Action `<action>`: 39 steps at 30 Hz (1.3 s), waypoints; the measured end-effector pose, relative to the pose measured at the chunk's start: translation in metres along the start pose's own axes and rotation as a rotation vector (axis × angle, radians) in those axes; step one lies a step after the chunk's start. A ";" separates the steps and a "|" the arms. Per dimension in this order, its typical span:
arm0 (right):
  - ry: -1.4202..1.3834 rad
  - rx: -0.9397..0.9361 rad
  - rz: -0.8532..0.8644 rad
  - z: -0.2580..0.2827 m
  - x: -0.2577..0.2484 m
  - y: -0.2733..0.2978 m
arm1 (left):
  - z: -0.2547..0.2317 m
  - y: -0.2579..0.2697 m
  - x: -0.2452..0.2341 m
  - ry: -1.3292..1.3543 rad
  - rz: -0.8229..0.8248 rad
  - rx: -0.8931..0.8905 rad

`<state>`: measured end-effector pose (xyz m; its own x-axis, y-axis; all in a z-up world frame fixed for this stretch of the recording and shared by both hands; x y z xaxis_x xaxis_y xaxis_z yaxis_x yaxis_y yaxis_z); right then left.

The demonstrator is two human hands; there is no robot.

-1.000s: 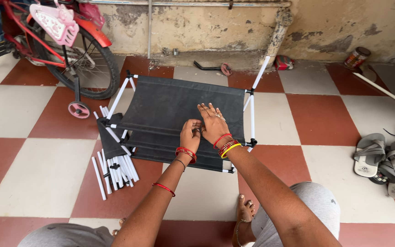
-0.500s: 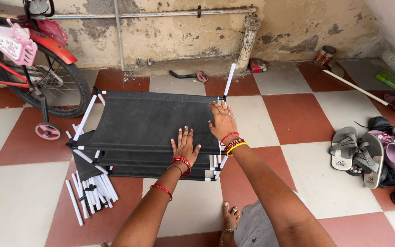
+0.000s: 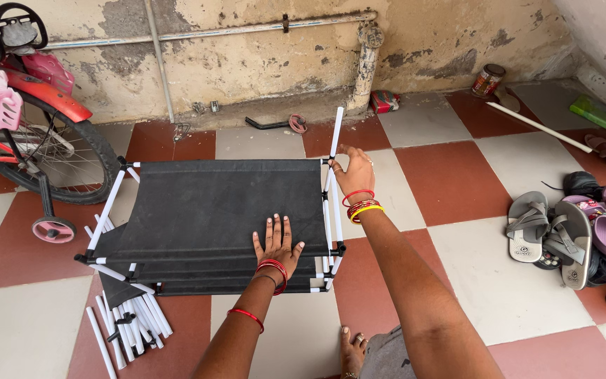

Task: The person assembles a multi-tiered storage rack by inserting white support rods into plastic connectors and attaching the black fabric shelf panels.

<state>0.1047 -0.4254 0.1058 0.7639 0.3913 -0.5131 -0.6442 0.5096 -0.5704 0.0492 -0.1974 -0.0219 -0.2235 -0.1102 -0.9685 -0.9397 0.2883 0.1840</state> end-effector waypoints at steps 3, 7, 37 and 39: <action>-0.068 -0.007 -0.051 -0.023 0.023 -0.014 | 0.000 0.002 -0.002 -0.005 -0.008 0.011; -0.158 -0.060 -0.037 -0.049 0.054 -0.033 | -0.001 0.002 -0.006 -0.008 0.024 0.007; -0.295 0.191 -0.156 -0.033 0.056 -0.066 | -0.002 0.015 -0.002 -0.015 0.113 0.024; -0.406 0.063 -0.112 -0.034 0.056 -0.068 | -0.002 0.014 -0.002 -0.012 0.114 0.026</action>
<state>0.1903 -0.4646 0.0941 0.7900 0.5948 -0.1487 -0.5625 0.6067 -0.5617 0.0355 -0.1953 -0.0172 -0.3253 -0.0643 -0.9434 -0.9014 0.3225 0.2888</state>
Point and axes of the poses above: each hand's wrist, its own y-axis away from the middle knuckle, its own x-axis out of the palm, z = x × y, the point moved 4 cm from there along -y, towards the middle knuckle, and after that the axes turned 12 degrees about -z, right-handed, at the moved point
